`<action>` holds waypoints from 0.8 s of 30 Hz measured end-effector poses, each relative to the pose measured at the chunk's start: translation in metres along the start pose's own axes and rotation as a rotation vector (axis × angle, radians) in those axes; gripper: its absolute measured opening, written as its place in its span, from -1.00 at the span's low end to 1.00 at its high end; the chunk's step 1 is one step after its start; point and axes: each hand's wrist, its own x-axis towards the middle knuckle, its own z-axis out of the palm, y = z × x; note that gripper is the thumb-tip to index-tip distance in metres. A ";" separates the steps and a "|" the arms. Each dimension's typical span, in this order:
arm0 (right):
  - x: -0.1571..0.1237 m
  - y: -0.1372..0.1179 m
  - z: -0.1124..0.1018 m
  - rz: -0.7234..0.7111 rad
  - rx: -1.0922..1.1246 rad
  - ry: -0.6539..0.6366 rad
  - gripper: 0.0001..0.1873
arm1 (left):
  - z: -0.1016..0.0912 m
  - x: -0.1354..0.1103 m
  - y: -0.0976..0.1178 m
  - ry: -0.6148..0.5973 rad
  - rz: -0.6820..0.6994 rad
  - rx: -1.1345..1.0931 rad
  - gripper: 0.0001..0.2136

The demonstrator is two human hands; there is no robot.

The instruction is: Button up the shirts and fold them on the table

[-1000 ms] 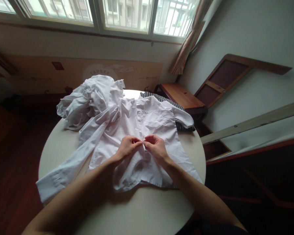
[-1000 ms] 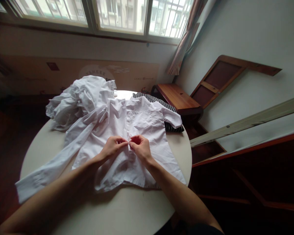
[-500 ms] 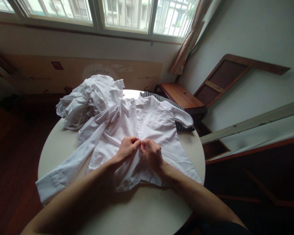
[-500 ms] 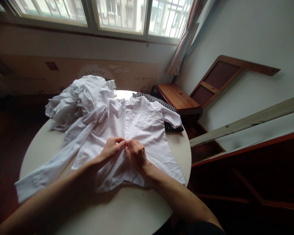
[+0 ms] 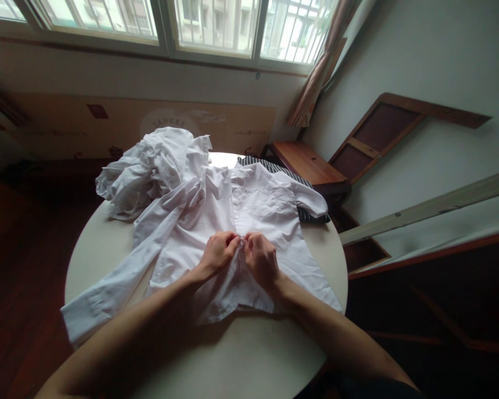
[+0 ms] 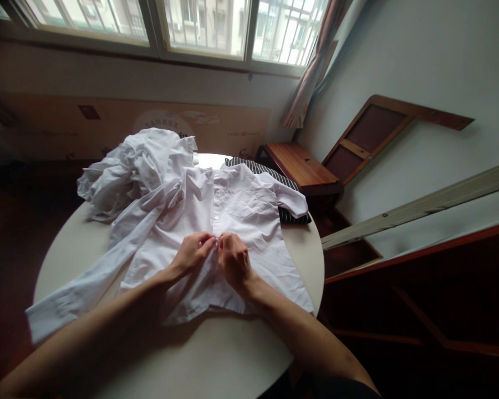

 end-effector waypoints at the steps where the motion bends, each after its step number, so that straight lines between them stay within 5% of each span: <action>1: 0.000 0.001 0.000 -0.043 -0.015 0.004 -0.85 | 0.000 0.001 -0.001 -0.011 0.007 -0.030 -0.77; 11: 0.001 -0.002 -0.004 -0.039 0.047 -0.047 -0.84 | 0.002 0.005 -0.010 -0.067 0.023 -0.218 -0.81; 16: 0.010 -0.008 -0.012 0.273 0.252 -0.039 -0.94 | -0.001 0.003 -0.006 -0.026 0.039 -0.112 -0.83; 21: 0.025 0.006 -0.014 0.635 0.803 -0.215 -0.68 | -0.003 0.006 -0.012 -0.056 0.197 0.047 -0.87; 24: 0.029 0.016 -0.014 0.758 0.862 -0.262 -0.63 | -0.006 0.010 -0.019 -0.048 0.213 0.151 -0.88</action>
